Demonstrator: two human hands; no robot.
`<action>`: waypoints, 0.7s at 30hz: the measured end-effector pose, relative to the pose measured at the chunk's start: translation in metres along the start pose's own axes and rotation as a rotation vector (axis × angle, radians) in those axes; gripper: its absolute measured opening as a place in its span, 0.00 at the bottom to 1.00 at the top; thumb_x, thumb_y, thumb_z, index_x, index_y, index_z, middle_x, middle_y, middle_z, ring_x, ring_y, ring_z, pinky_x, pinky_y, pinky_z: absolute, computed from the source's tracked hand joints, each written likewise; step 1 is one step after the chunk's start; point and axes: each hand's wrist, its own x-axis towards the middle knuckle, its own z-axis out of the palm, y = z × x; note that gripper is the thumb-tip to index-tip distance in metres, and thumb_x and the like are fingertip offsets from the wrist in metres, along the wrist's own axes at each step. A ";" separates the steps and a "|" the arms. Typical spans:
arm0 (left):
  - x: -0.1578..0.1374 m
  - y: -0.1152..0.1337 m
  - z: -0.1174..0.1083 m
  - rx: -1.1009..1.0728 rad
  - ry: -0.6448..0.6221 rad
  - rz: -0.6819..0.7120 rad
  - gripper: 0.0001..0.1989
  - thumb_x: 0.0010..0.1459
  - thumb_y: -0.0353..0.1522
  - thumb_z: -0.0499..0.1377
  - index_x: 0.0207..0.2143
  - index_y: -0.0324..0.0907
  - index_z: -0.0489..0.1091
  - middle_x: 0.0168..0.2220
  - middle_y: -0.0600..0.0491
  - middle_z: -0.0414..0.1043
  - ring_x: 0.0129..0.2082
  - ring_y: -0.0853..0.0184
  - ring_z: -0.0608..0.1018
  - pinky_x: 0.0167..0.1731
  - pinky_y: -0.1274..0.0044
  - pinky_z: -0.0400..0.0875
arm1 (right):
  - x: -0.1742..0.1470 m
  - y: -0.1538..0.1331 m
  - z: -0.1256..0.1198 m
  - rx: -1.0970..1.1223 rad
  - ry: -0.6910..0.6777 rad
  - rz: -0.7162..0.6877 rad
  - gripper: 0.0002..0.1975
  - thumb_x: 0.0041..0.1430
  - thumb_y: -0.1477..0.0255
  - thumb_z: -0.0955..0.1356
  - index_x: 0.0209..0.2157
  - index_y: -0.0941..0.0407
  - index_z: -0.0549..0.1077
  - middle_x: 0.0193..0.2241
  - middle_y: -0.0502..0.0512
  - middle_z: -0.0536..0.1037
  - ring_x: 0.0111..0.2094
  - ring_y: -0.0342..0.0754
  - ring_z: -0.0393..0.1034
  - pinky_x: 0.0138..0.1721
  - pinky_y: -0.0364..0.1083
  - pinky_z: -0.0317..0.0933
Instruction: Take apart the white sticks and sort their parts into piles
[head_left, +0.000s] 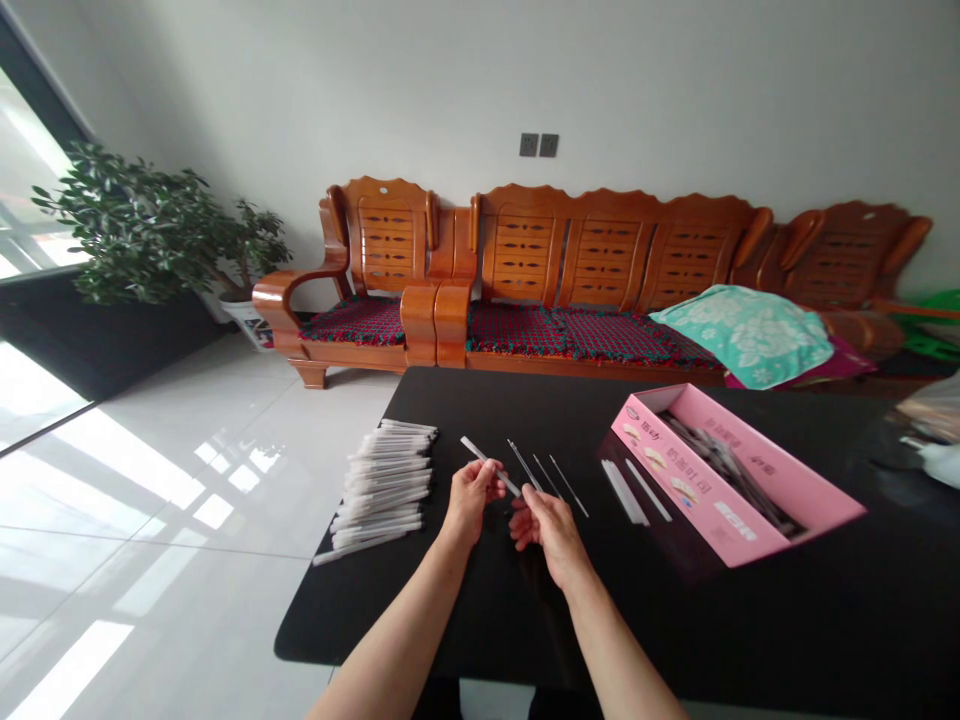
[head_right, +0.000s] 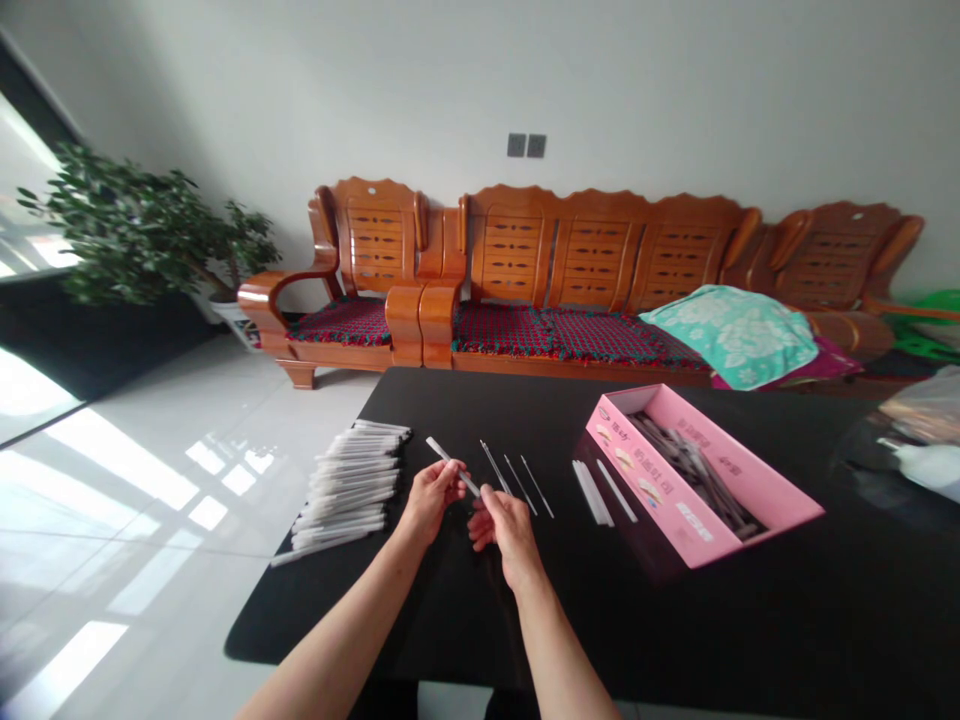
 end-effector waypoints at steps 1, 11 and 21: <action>0.000 0.000 0.000 0.001 0.000 0.002 0.22 0.43 0.44 0.70 0.30 0.33 0.75 0.24 0.51 0.73 0.20 0.75 0.72 0.23 0.82 0.69 | 0.000 0.000 0.000 -0.005 -0.020 0.012 0.27 0.50 0.48 0.70 0.29 0.61 0.74 0.17 0.54 0.75 0.16 0.43 0.68 0.15 0.40 0.61; 0.000 0.000 -0.001 0.003 -0.002 0.005 0.22 0.43 0.44 0.70 0.31 0.33 0.74 0.24 0.52 0.73 0.20 0.75 0.72 0.22 0.82 0.69 | -0.002 0.000 0.001 0.007 -0.054 0.045 0.27 0.52 0.48 0.69 0.29 0.61 0.73 0.15 0.53 0.74 0.14 0.43 0.67 0.13 0.40 0.60; 0.002 -0.002 -0.002 0.012 0.016 -0.008 0.23 0.42 0.44 0.70 0.30 0.33 0.74 0.23 0.52 0.73 0.19 0.75 0.72 0.22 0.82 0.69 | -0.002 0.000 0.002 -0.007 -0.057 0.038 0.26 0.51 0.48 0.69 0.29 0.61 0.72 0.15 0.52 0.73 0.14 0.43 0.66 0.12 0.39 0.58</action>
